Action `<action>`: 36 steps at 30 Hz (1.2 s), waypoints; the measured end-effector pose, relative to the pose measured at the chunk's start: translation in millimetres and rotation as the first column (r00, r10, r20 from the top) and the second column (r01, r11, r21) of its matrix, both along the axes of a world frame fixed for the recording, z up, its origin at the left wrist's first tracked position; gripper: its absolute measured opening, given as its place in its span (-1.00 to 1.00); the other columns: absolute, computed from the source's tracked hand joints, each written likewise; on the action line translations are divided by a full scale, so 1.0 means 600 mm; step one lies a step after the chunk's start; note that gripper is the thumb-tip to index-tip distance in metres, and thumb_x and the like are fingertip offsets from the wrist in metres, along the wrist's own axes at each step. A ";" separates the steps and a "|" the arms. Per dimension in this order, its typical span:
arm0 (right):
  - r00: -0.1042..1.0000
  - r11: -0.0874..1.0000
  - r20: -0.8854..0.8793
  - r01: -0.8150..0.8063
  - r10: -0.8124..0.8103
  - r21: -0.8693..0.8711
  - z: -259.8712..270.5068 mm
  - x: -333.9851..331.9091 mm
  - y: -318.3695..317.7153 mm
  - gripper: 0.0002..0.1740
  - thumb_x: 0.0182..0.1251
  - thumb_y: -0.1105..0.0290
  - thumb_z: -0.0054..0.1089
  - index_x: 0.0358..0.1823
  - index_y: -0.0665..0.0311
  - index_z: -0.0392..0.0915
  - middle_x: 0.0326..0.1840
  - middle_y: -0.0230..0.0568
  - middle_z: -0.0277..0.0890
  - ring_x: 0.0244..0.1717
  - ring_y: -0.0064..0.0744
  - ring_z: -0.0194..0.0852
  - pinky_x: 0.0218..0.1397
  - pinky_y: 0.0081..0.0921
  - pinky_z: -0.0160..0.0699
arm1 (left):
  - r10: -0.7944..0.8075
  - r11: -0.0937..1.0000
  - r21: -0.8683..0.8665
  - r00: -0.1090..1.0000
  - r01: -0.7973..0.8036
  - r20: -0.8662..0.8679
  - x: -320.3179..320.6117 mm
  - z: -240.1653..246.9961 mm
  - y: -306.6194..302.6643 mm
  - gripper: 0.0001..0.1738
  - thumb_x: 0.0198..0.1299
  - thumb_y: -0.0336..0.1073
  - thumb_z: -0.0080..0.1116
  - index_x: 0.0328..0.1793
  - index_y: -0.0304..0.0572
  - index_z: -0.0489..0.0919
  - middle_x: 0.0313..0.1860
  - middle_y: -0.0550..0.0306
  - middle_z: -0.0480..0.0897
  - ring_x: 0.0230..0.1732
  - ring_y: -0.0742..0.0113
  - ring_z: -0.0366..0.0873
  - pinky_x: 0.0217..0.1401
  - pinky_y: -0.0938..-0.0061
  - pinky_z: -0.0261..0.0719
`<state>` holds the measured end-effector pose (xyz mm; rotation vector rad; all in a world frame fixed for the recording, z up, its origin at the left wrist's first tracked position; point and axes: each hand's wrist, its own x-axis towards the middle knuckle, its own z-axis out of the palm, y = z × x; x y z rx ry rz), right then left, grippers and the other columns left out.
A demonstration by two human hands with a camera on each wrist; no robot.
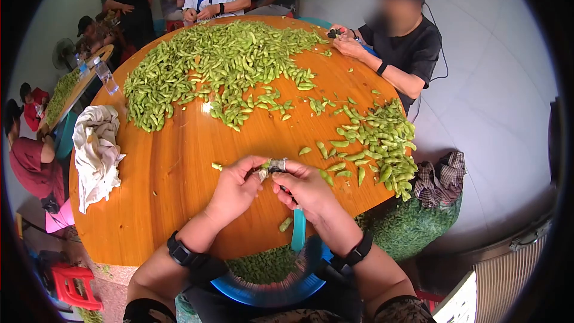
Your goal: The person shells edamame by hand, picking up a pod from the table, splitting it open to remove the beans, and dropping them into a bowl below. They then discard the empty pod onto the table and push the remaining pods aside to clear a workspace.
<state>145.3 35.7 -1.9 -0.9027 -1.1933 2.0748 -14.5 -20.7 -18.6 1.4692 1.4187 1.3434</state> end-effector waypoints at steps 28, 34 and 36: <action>0.964 0.954 0.264 -0.059 -0.021 0.293 0.028 -0.022 0.005 -0.90 0.32 0.50 0.01 -0.26 0.28 0.54 -0.57 -0.39 0.43 -0.73 -0.68 0.26 -0.75 -0.65 0.20 | 0.020 0.992 -0.125 0.977 0.007 0.212 -0.016 0.003 0.015 -0.78 0.39 -0.30 0.03 0.02 -0.30 0.52 -0.42 0.28 0.53 -0.56 0.64 0.35 -0.56 0.72 0.30; 0.951 0.918 0.303 -0.060 -0.067 0.391 0.039 -0.019 -0.013 -0.87 0.29 0.52 0.00 -0.24 0.27 0.56 -0.58 -0.42 0.43 -0.69 -0.70 0.29 -0.67 -0.66 0.25 | 0.035 0.987 -0.160 0.961 0.009 0.273 -0.014 0.010 0.008 -0.83 0.34 -0.37 -0.02 -0.06 -0.28 0.52 -0.45 0.29 0.51 -0.54 0.63 0.37 -0.51 0.68 0.35; 0.952 0.914 0.299 -0.064 -0.065 0.401 0.039 -0.017 -0.018 -0.85 0.28 0.53 0.00 -0.23 0.28 0.57 -0.59 -0.42 0.43 -0.69 -0.71 0.30 -0.65 -0.66 0.27 | 0.033 0.988 -0.154 0.962 0.010 0.271 -0.015 0.006 0.010 -0.84 0.33 -0.38 -0.05 -0.09 -0.28 0.51 -0.46 0.28 0.51 -0.54 0.62 0.37 -0.51 0.66 0.36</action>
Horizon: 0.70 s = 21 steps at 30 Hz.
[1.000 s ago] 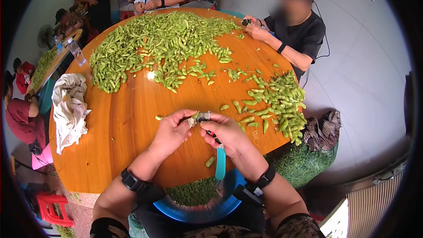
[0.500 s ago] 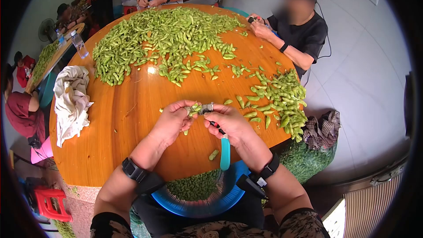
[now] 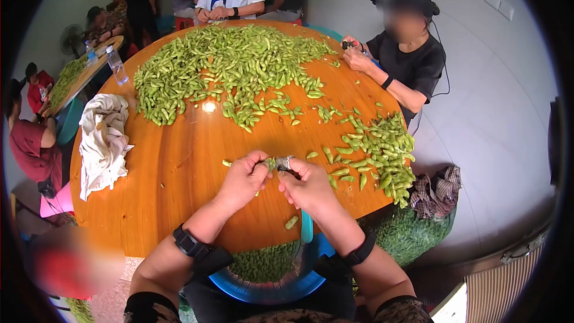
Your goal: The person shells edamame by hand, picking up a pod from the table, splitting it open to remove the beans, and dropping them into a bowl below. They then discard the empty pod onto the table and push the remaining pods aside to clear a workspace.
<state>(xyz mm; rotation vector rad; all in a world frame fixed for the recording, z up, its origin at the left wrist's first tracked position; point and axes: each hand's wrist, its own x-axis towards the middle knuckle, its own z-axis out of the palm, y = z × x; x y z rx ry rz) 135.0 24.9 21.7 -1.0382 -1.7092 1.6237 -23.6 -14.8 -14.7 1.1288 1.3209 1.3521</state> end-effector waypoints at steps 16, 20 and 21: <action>0.992 0.976 -0.113 0.021 -0.047 -0.219 -0.029 0.039 0.013 -0.85 0.36 0.47 0.04 -0.12 0.24 0.56 -0.56 -0.42 0.45 -0.71 -0.73 0.28 -0.73 -0.71 0.21 | -0.054 0.994 0.065 0.906 0.090 -0.419 0.005 0.001 -0.009 -0.70 0.25 -0.56 -0.21 -0.01 -0.30 0.54 -0.36 0.18 0.57 -0.30 0.43 0.49 -0.15 0.53 0.48; 0.988 0.975 -0.102 0.095 -0.117 -0.202 -0.030 0.062 0.024 -0.90 0.37 0.48 0.04 -0.20 0.28 0.54 -0.54 -0.39 0.47 -0.73 -0.73 0.26 -0.75 -0.72 0.14 | -0.074 0.988 0.082 0.862 0.132 -0.502 0.001 0.002 -0.010 -0.72 0.27 -0.52 -0.16 0.01 -0.26 0.54 -0.37 0.09 0.58 -0.36 0.36 0.52 -0.18 0.50 0.50; 0.985 0.973 -0.117 0.104 -0.130 -0.207 -0.027 0.069 0.026 -0.91 0.36 0.49 0.05 -0.21 0.29 0.54 -0.55 -0.38 0.48 -0.73 -0.73 0.27 -0.76 -0.73 0.15 | -0.075 0.987 0.083 0.861 0.134 -0.504 0.000 0.002 -0.008 -0.72 0.27 -0.52 -0.16 0.01 -0.26 0.54 -0.37 0.09 0.58 -0.36 0.36 0.52 -0.18 0.50 0.50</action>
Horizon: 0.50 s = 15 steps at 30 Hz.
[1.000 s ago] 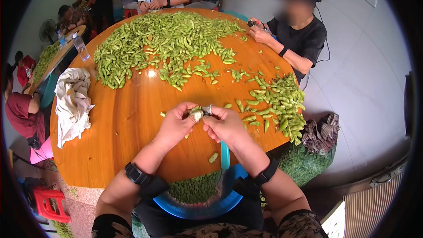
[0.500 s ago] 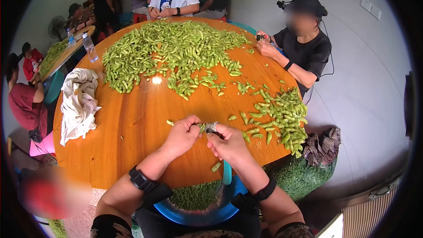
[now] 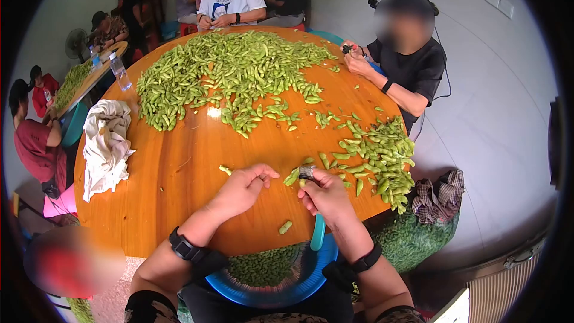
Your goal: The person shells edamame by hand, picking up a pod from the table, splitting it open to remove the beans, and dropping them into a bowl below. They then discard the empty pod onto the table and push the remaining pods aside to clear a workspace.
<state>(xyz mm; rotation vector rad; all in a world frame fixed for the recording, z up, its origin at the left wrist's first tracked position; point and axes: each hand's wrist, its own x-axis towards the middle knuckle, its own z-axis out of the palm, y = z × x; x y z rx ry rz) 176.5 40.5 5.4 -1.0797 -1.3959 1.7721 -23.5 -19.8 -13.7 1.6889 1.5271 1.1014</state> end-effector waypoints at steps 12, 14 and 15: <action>0.997 0.998 0.044 -0.066 0.067 -0.021 0.006 0.018 0.021 -0.91 0.35 0.47 0.09 -0.20 0.30 0.54 -0.54 -0.39 0.47 -0.72 -0.72 0.29 -0.75 -0.74 0.14 | 0.243 0.954 0.282 0.823 -0.105 -0.514 0.023 0.056 -0.021 -0.88 0.08 -0.42 0.14 -0.25 -0.20 0.62 -0.17 0.03 0.61 -0.09 -0.06 0.52 -0.02 0.23 0.50; 0.999 0.999 0.015 -0.040 0.040 -0.018 0.013 0.024 0.020 -0.90 0.35 0.47 0.08 -0.19 0.31 0.54 -0.54 -0.39 0.47 -0.72 -0.72 0.29 -0.75 -0.74 0.14 | 0.220 0.974 0.169 0.823 -0.152 -0.523 0.034 0.068 -0.021 -0.87 0.08 -0.39 0.18 -0.23 -0.20 0.62 -0.20 0.00 0.61 -0.07 -0.04 0.52 0.00 0.22 0.52; 1.000 1.000 -0.012 -0.012 0.012 -0.010 0.015 0.026 0.024 -0.89 0.36 0.46 0.08 -0.18 0.31 0.54 -0.54 -0.38 0.47 -0.73 -0.72 0.28 -0.76 -0.74 0.13 | 0.228 0.972 0.172 0.817 -0.160 -0.530 0.029 0.073 -0.018 -0.87 0.08 -0.39 0.18 -0.23 -0.20 0.62 -0.20 0.00 0.61 -0.07 -0.04 0.52 0.00 0.22 0.52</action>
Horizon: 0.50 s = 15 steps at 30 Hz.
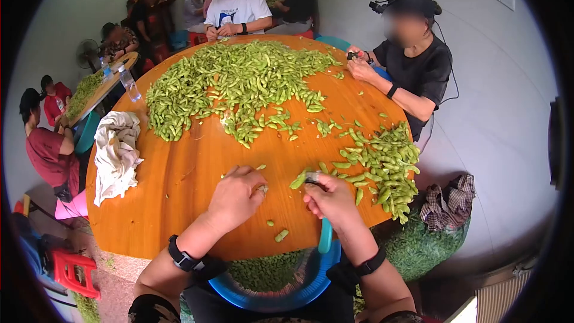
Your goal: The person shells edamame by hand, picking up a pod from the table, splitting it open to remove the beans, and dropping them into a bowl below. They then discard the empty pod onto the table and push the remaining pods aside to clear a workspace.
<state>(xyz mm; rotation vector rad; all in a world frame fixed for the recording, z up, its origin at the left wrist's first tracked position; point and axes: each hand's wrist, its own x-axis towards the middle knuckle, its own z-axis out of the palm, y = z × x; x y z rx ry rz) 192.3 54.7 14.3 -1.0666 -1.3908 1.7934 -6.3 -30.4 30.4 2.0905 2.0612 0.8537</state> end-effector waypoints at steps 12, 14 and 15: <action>0.996 0.996 0.048 0.076 -0.079 0.054 -0.027 0.076 0.033 -0.86 0.37 0.49 0.01 -0.16 0.33 0.55 -0.55 -0.40 0.48 -0.75 -0.73 0.27 -0.76 -0.75 0.16 | 0.108 0.994 0.002 0.964 -0.111 -0.242 -0.114 -0.042 0.198 -0.90 0.07 -0.45 0.16 -0.26 -0.26 0.59 -0.18 -0.11 0.57 -0.07 -0.07 0.57 -0.03 0.18 0.56; 0.996 0.997 0.066 0.057 -0.061 0.060 -0.025 0.076 0.032 -0.84 0.38 0.48 0.00 -0.13 0.31 0.55 -0.54 -0.41 0.47 -0.73 -0.73 0.27 -0.74 -0.74 0.19 | 0.144 0.988 0.005 0.919 -0.153 -0.368 -0.114 -0.049 0.202 -0.89 0.08 -0.47 0.14 -0.24 -0.29 0.56 -0.21 -0.14 0.58 -0.13 -0.09 0.60 -0.10 0.19 0.59; 0.996 0.997 0.080 0.035 -0.041 0.067 -0.022 0.075 0.030 -0.82 0.39 0.46 0.00 -0.09 0.30 0.56 -0.53 -0.42 0.46 -0.71 -0.73 0.28 -0.72 -0.74 0.21 | 0.139 0.989 0.001 0.920 -0.150 -0.367 -0.108 -0.045 0.195 -0.89 0.08 -0.47 0.14 -0.24 -0.29 0.56 -0.21 -0.14 0.58 -0.13 -0.09 0.60 -0.10 0.19 0.59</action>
